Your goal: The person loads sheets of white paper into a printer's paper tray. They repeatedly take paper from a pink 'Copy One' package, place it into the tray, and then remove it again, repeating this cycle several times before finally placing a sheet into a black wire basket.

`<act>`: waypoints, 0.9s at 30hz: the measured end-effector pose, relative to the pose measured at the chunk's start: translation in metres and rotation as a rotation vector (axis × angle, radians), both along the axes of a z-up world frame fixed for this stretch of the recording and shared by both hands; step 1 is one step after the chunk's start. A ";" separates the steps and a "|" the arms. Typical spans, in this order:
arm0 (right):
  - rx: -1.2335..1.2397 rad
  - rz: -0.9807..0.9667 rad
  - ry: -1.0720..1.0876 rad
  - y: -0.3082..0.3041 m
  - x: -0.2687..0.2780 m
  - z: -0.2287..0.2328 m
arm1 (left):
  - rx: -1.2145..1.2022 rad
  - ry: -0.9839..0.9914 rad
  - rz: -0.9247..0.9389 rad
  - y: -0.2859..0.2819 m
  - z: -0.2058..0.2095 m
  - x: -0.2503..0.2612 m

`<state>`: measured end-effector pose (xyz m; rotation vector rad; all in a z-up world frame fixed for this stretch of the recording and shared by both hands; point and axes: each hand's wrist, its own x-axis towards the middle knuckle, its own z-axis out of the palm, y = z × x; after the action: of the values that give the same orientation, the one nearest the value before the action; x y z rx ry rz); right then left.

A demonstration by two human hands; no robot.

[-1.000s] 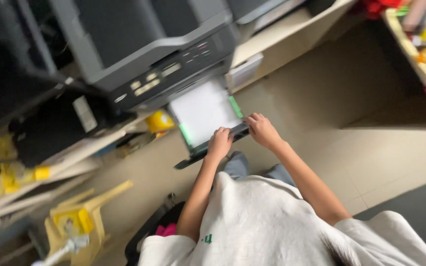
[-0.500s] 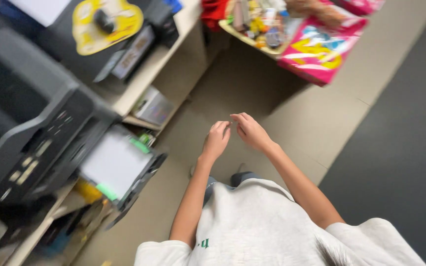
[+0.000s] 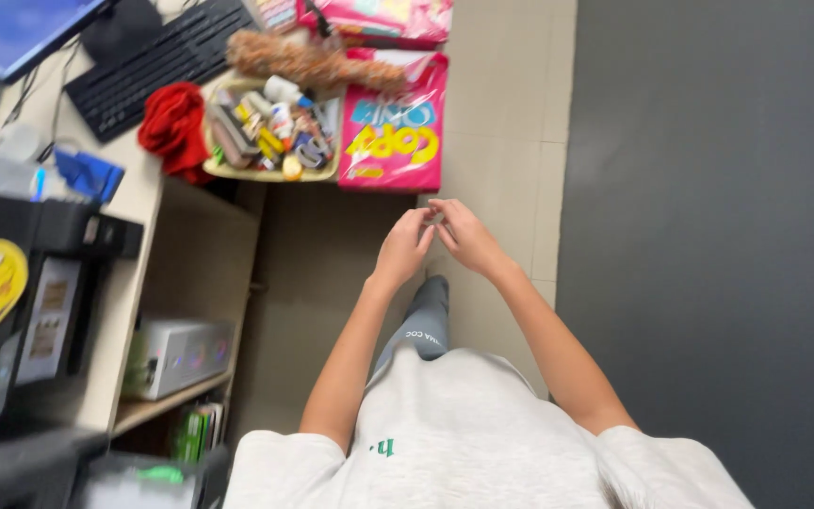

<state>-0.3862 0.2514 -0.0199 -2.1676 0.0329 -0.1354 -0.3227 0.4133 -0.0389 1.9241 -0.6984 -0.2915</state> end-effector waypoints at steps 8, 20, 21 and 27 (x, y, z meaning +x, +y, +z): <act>-0.017 -0.028 -0.050 -0.120 0.114 -0.006 | -0.020 -0.098 -0.032 -0.132 -0.035 0.148; 0.128 0.035 0.034 -0.247 0.313 -0.096 | 0.047 -0.154 0.122 -0.235 -0.075 0.322; 0.141 0.035 0.009 -0.253 0.326 -0.111 | 0.089 -0.154 0.156 -0.239 -0.076 0.330; 0.536 -0.050 0.316 -0.291 0.416 -0.181 | 0.300 -0.202 0.287 -0.275 -0.117 0.376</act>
<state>0.0302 -0.0401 -0.2005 -1.6343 0.2737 0.1722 0.0530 0.1382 -0.1562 2.3324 -0.5188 -0.0216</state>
